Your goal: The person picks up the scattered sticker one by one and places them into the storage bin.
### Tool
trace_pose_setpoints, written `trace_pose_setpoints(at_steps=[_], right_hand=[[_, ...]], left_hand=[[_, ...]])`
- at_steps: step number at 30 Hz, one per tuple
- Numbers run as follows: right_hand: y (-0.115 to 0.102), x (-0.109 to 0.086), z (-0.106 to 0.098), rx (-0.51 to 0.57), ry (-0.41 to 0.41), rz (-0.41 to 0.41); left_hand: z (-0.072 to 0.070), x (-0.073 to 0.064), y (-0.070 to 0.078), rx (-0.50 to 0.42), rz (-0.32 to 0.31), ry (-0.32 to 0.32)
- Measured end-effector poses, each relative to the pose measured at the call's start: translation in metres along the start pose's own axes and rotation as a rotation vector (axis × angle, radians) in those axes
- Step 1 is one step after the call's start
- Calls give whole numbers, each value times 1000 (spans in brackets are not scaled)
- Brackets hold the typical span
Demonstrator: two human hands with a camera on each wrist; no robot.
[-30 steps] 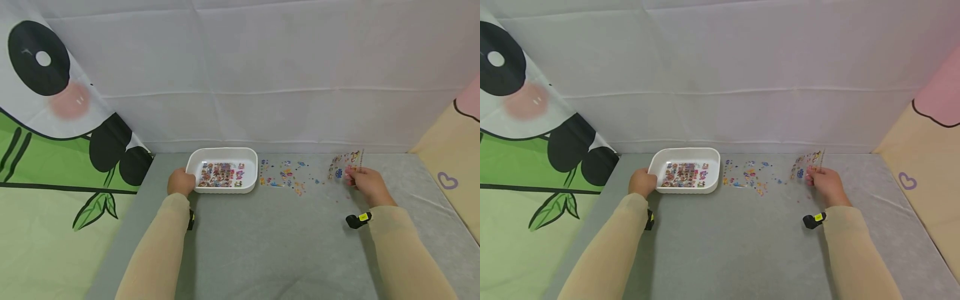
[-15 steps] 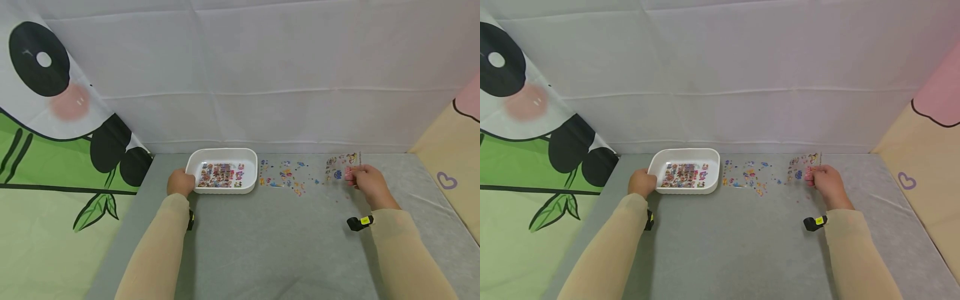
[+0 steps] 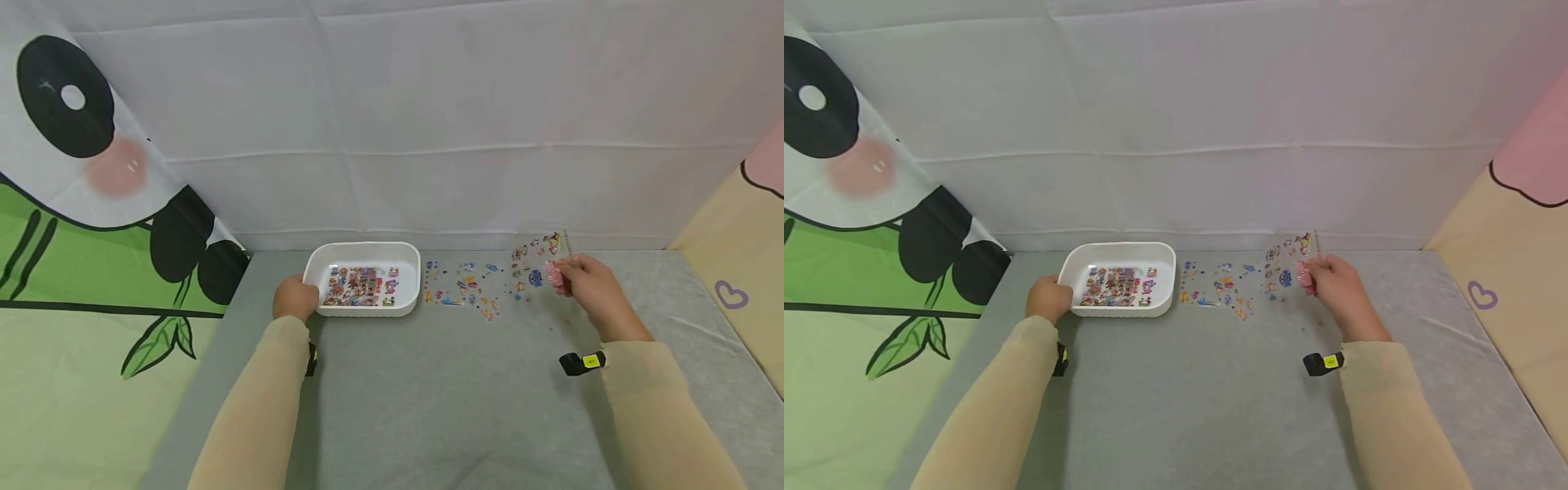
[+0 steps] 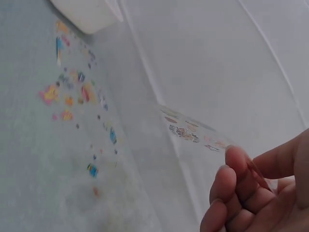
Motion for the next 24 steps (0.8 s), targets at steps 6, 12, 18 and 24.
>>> trace_pose_setpoints(at_steps=[6, 12, 18, 24], right_hand=[[-25, -2, 13, 43, -13, -57], [-43, -7, 27, 92, -13, -73], [-54, -7, 47, 193, -40, -85], [-62, -2, 66, 303, -67, -82]], left_hand=[[-1, 0, -1, 2, -5, 11], [2, 0, 0, -9, -24, 1], [1, 0, -1, -10, -26, -2], [0, -1, 0, -4, -14, -5]])
Point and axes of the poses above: each hand's wrist, its own x-axis towards the middle knuckle, its own z-axis out of the palm, y = z × x, the point moved 7 cm from there along x, towards the middle knuckle, and after that the axes turned 6 degrees about -x, right-handed, at the moved point
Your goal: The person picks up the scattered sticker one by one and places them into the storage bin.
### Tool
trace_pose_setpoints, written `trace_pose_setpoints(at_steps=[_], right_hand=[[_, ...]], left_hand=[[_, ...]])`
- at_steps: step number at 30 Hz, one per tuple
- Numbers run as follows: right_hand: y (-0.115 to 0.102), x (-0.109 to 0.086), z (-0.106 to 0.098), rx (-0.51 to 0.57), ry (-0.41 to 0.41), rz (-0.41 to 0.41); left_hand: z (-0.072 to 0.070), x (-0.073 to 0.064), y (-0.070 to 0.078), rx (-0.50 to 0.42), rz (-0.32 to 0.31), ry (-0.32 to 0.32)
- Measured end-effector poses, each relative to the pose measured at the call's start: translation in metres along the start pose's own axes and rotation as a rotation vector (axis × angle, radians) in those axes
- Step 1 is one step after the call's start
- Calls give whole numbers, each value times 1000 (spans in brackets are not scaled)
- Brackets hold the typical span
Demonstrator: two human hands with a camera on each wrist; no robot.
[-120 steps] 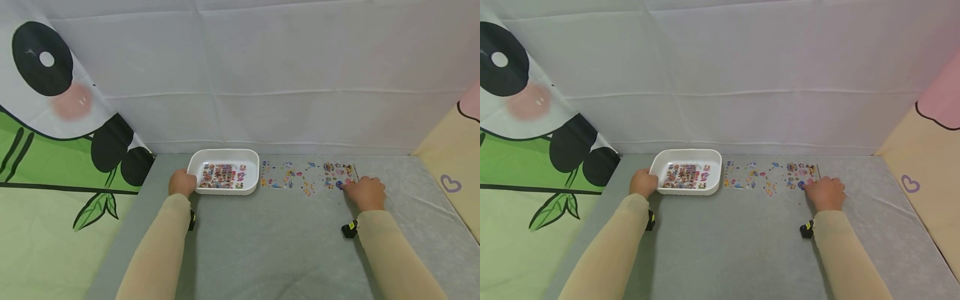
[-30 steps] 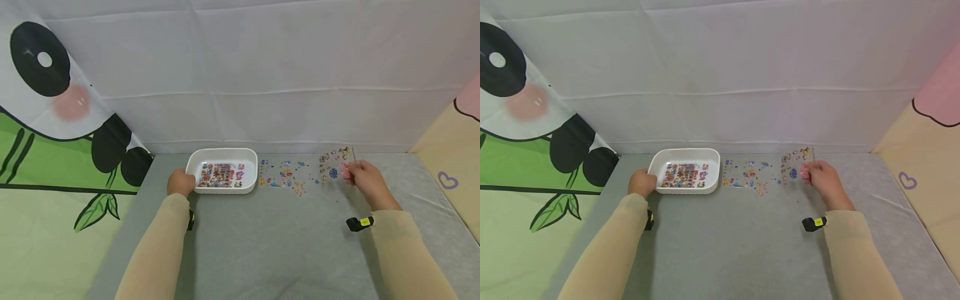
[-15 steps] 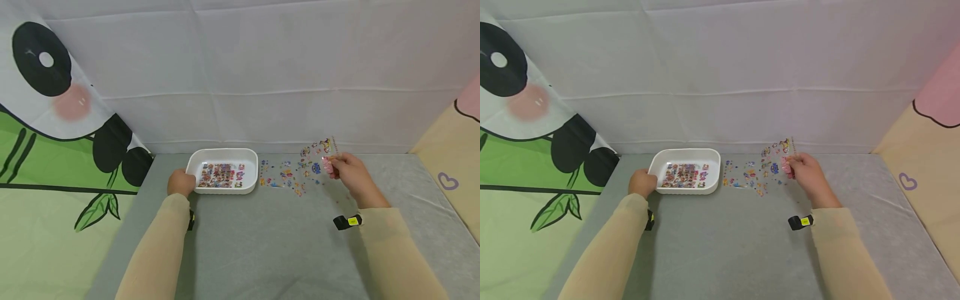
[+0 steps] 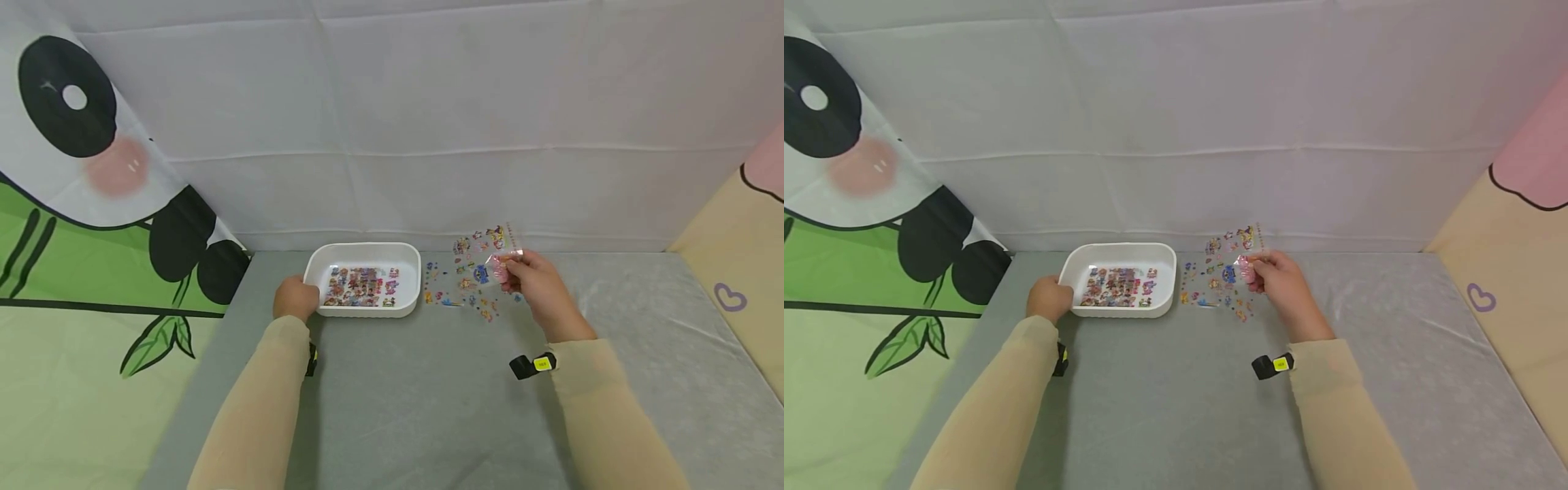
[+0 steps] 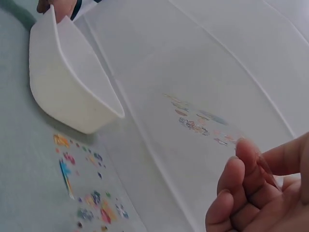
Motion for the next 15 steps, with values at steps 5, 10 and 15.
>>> trace_pose_setpoints(at_steps=[5, 10, 15], right_hand=[[-2, 5, 19, 49, -8, 4], [-5, 7, 37, 105, 4, 16], [-5, 11, 58, 147, -3, 52]], left_hand=[[1, 1, -1, -5, -5, -5], [1, 2, -1, -13, -3, -8], [2, 3, -2, -13, -4, -15]])
Point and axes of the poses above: each hand's wrist, its own x-axis towards the middle knuckle, its own z-axis out of the palm, y = z × x, the point moved 7 cm from there along x, towards the middle knuckle, and after that the axes turned 6 degrees about -x, right-handed, at the moved point
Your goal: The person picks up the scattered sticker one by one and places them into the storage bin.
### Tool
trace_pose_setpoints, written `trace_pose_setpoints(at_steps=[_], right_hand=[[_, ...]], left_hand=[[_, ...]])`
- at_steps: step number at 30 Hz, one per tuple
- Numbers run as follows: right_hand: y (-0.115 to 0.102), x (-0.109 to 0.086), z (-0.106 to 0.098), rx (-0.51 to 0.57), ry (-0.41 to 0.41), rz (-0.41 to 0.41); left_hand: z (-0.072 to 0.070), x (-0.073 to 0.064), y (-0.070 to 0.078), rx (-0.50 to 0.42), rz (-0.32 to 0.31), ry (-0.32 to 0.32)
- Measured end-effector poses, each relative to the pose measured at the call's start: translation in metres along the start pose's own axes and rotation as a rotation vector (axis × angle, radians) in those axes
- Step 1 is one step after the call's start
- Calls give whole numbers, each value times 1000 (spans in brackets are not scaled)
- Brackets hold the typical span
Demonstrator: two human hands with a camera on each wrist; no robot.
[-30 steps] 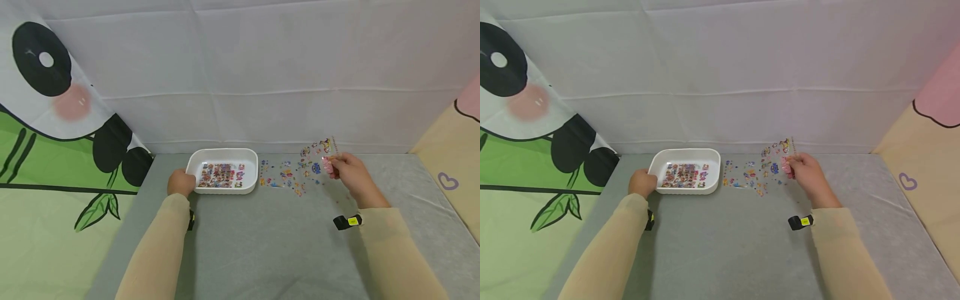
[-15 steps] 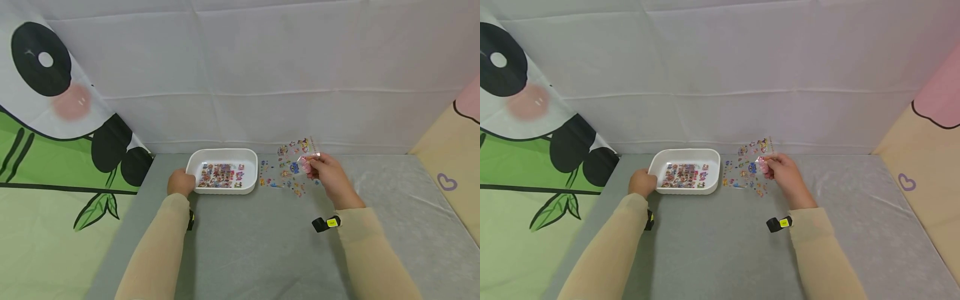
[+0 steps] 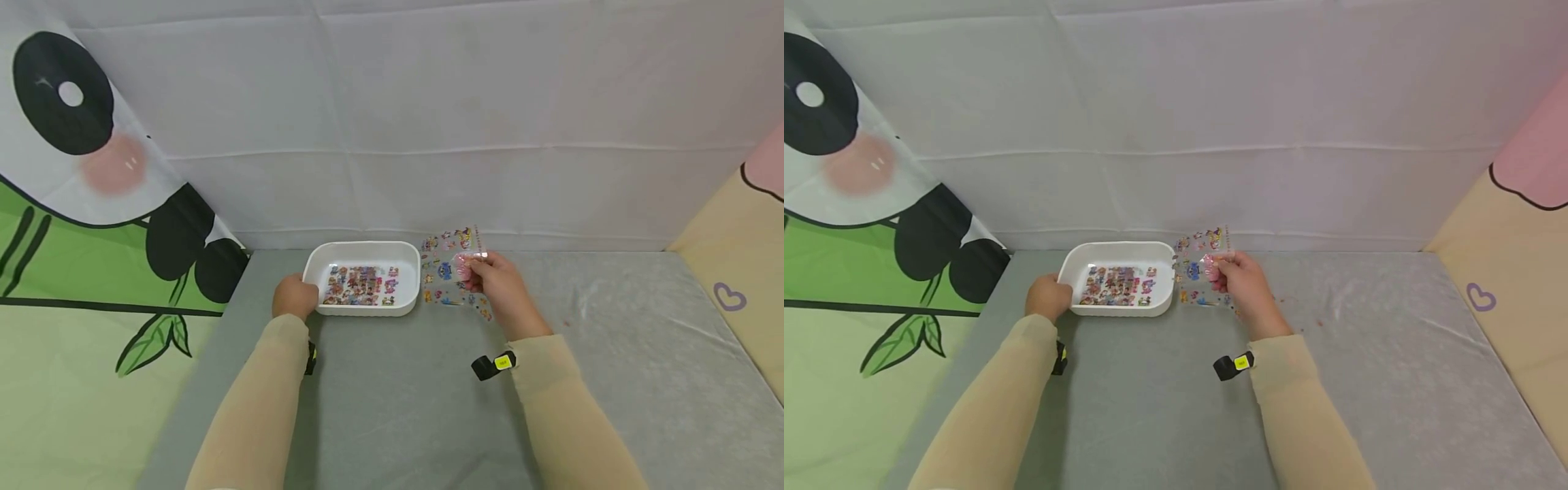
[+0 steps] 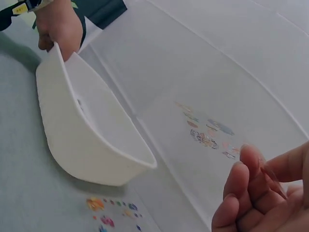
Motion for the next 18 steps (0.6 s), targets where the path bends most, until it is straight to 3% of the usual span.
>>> trace_pose_setpoints(at_steps=[7, 12, 18], right_hand=[[5, 11, 38, -38, -13, 28], [7, 18, 66, -142, -24, 27], [3, 19, 96, -239, -93, 5]], left_hand=[[-2, -1, 0, 15, -20, 5], [-3, -1, 0, 31, -17, 14], [0, 3, 0, 26, -2, 16]])
Point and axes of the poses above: each hand's wrist, its own x-axis towards the middle knuckle, its own z-axis out of the palm, y = z × x, the point moved 7 cm from there along x, towards the middle knuckle, and after that the axes turned 6 degrees about -x, right-handed, at the moved point
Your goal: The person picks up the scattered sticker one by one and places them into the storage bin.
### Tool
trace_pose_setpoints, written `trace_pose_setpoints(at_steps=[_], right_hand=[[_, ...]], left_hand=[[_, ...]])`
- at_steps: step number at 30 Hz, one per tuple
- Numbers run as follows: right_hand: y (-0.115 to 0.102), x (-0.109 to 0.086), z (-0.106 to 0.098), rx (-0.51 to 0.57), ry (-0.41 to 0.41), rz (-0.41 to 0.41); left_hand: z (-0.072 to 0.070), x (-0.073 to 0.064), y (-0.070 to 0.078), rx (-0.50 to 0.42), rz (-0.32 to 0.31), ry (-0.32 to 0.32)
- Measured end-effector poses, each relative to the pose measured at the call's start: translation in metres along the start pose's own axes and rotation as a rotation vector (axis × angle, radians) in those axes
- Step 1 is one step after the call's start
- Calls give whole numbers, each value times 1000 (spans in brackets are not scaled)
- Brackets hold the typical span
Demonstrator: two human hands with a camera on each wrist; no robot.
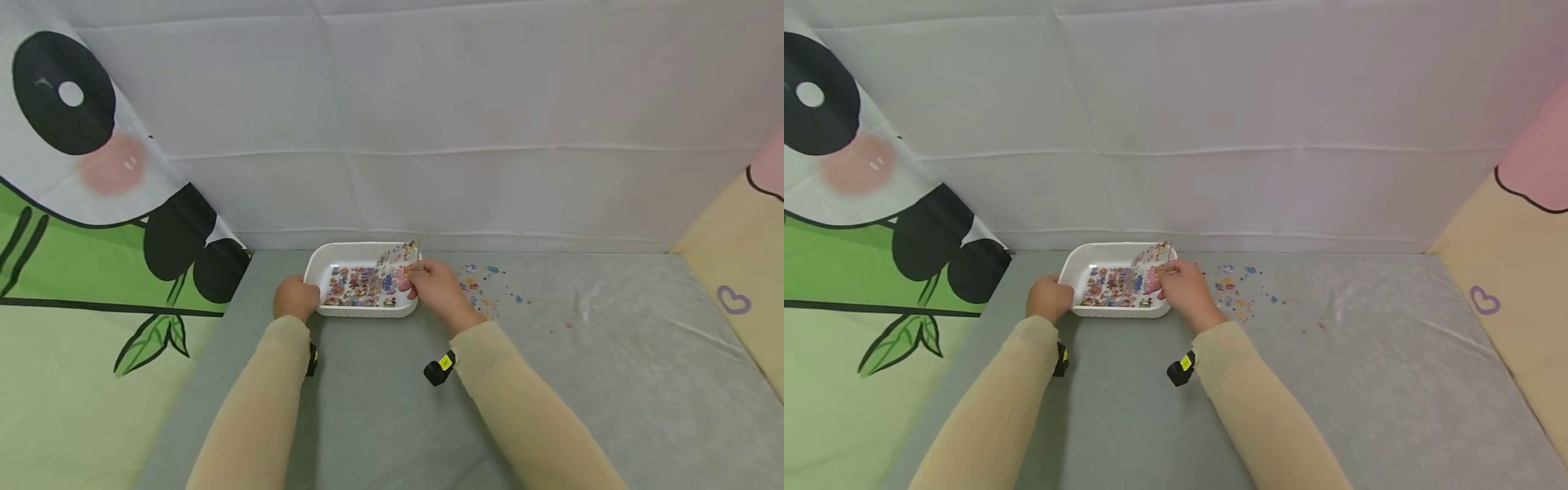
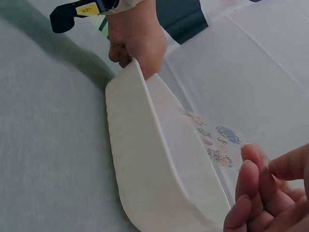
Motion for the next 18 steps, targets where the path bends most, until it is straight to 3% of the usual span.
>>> trace_pose_setpoints(at_steps=[5, 9, 14, 18], right_hand=[[-6, 4, 12, -51, -35, -23], [-1, 6, 14, -133, -86, 21], [7, 8, 9, -314, -78, 72], [11, 8, 9, -338, -79, 84]], left_hand=[[3, 1, 1, -9, 8, 1], [4, 1, 2, -23, 2, -6], [2, 1, 2, -26, 3, -11], [0, 0, 1, -29, 1, -2]])
Point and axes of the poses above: each hand's wrist, its own x-axis towards the middle knuckle, its own z-axis out of the palm, y = z × x, the point moved 7 cm from there along x, towards the middle knuckle, and after that the axes turned 6 degrees about -x, right-handed, at the moved point
